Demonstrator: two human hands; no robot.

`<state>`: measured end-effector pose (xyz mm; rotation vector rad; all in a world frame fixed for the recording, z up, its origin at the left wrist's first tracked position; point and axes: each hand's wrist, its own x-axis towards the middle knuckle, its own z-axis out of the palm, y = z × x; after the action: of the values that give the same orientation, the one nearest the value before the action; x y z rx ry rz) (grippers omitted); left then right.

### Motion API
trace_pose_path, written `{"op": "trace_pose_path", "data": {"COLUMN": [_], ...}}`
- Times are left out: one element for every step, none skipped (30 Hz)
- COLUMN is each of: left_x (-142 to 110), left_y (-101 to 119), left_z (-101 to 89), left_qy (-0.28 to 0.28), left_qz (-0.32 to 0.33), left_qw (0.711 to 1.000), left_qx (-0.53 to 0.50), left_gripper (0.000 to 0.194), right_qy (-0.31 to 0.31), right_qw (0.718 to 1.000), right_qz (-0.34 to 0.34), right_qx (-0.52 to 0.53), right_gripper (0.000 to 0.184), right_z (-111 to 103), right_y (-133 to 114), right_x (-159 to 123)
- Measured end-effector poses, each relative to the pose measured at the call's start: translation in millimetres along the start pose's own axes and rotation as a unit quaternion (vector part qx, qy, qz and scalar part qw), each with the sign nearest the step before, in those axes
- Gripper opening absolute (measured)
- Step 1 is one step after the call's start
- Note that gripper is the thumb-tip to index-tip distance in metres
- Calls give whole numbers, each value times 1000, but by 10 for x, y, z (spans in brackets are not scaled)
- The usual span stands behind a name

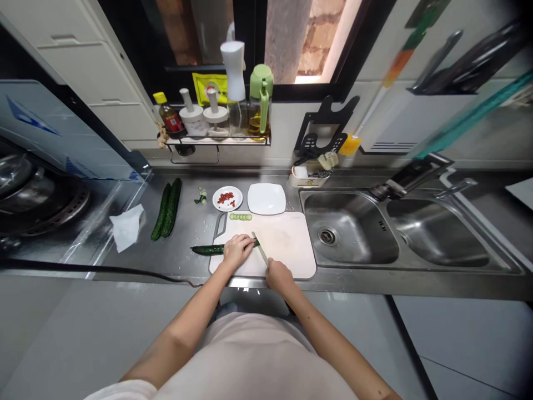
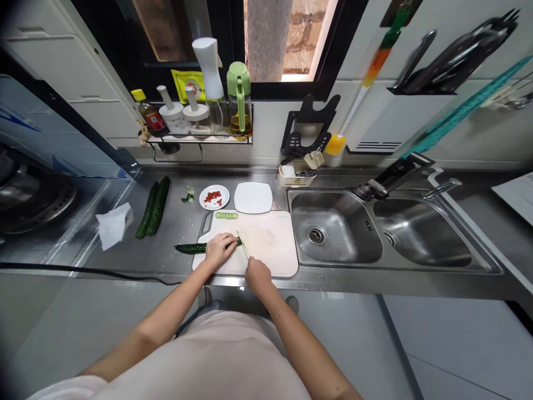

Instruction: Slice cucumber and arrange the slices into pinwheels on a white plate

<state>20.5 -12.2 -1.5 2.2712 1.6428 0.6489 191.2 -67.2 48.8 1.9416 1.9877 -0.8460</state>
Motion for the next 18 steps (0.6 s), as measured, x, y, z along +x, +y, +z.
{"op": "trace_pose_path", "data": {"left_x": [0,0,0,1,1,2,2,1,0,-1,-2,-4,-5,-6,-8,-9,-9,-9], "left_y": [-1,-3,-4,-5,-5,-6,-5,-4,-2,1,5,9,13,17,21,24,27,28], "left_z": [2,4,6,8,9,10,9,8,6,4,0,-3,-7,-10,-13,-15,-18,-19], "left_qy": [0,0,0,0,0,0,0,1,1,1,1,1,1,0,0,0,-1,-1], "left_qz": [-1,-1,-1,0,-1,-1,-1,-2,-3,-4,-4,-5,-6,-6,-7,-8,-9,-10], "left_qw": [1000,1000,1000,1000,1000,1000,1000,1000,1000,1000,1000,1000,1000,1000,1000,1000,1000,1000], "left_qx": [0,1,1,2,3,4,5,6,6,6,5,4,3,2,2,1,1,0], "left_gripper": [23,23,22,22,22,22,22,22,22,22,22,22,22,22,22,22,22,22], "right_qy": [0,0,1,3,6,10,12,15,17,19,19,21,23,24,26,28,30,31], "right_qw": [1000,1000,1000,1000,1000,1000,1000,1000,1000,1000,1000,1000,1000,1000,1000,999,999,999], "right_qz": [0,0,0,-1,-1,-2,-3,-5,-8,-11,-12,-13,-14,-15,-16,-17,-18,-18], "right_qx": [0,0,0,1,1,0,1,1,3,5,7,8,9,8,8,7,7,7], "right_gripper": [27,27,27,27,28,28,28,28,28,28,28,29,29,30,30,31,31,31], "right_z": [-8,-16,-23,-29,-37,-46,-57,-72,-90,-110,-132,-153,-173,-191,-205,-215,-220,-222], "right_y": [-9,-19,-29,-40,-52,-65,-81,-98,-116,-136,-157,-177,-197,-214,-227,-238,-245,-248], "right_x": [17,37,58,80,103,126,150,174,198,221,242,261,277,290,298,303,305,304]}}
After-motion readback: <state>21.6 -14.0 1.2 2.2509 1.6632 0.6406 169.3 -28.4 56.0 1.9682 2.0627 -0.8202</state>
